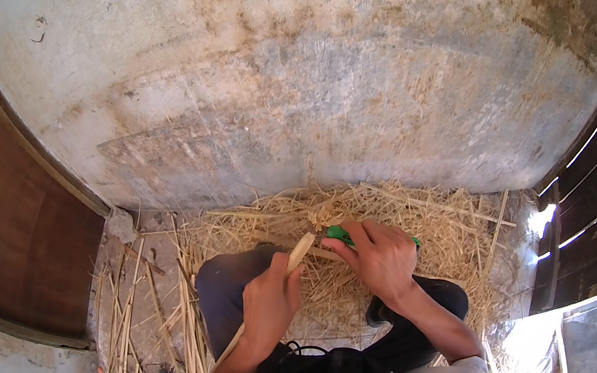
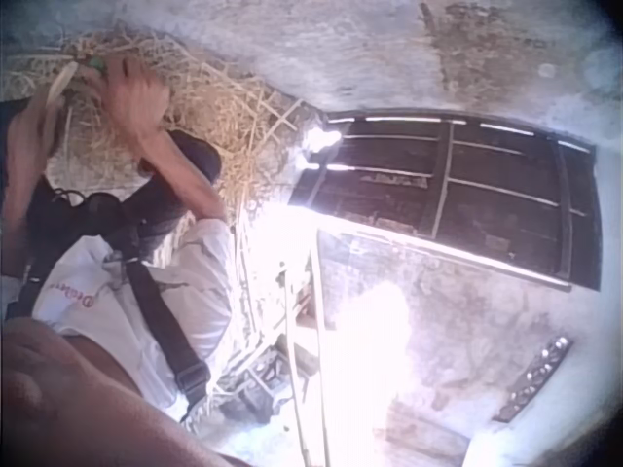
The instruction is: The person carves the end of a long piece of bamboo with a utility knife, whittling away small shavings to create a pointed tip.
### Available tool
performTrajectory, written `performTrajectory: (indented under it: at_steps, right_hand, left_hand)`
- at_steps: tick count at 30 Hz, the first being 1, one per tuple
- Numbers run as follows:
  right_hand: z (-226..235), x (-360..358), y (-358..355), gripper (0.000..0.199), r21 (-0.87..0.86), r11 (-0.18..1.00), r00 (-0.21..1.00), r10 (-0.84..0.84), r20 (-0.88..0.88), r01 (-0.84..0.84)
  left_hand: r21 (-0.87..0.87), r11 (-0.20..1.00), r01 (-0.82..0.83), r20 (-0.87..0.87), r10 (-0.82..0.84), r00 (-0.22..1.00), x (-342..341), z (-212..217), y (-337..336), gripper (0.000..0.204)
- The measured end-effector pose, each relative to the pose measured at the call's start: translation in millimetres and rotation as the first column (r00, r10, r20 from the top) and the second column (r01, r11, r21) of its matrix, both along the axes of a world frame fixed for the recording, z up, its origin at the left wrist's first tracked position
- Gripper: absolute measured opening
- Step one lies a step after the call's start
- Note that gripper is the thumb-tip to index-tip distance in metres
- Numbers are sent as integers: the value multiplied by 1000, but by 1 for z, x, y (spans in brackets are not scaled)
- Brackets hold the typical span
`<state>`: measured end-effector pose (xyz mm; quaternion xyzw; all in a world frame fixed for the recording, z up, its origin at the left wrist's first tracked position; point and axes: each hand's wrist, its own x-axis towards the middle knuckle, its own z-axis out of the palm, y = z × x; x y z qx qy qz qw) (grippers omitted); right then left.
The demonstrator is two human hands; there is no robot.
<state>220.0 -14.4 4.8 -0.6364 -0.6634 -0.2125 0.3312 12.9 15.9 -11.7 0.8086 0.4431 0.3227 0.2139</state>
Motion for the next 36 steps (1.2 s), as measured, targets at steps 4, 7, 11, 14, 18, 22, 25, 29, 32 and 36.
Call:
performTrajectory:
  at_steps: [4,7,11,14,18,22,25,29,32,36]
  right_hand:
    - [-2,4,3,35,-6,1000,999,12,36,-12]
    - [-3,6,3,35,-21,1000,997,11,71,-10]
    - [-5,9,7,34,-103,995,996,1,86,8]
    - [-7,15,9,34,-126,992,994,-10,108,24]
    - [-6,20,12,36,-226,973,989,2,-149,-36]
    - [-11,20,19,42,-311,935,875,-4,-485,-168]
    - [-46,26,31,50,-228,907,641,58,-765,-354]
    - [-37,25,29,56,-222,700,111,-200,-973,-679]
    - [-28,25,25,55,-47,626,-203,-322,-925,-779]
    - [-37,29,24,53,43,656,-223,-193,-955,-753]
  left_hand:
    - [-9,1000,13,-49,-13,999,-3,0,6,18]
    - [-26,999,25,-84,-27,996,-3,-2,9,17]
    - [-45,999,13,-157,-20,987,-1,-5,15,17]
    - [-22,1000,-16,-243,10,970,4,6,14,16]
    - [-24,999,29,-182,-33,983,3,10,20,16]
    - [-43,997,66,-81,-69,994,3,3,27,17]
    - [-45,995,88,14,-87,996,8,-4,27,17]
    - [-73,991,108,121,-99,988,7,-8,28,19]
    - [-200,972,125,168,-92,981,6,-6,25,22]
    - [-227,966,123,192,-79,978,8,-10,20,24]
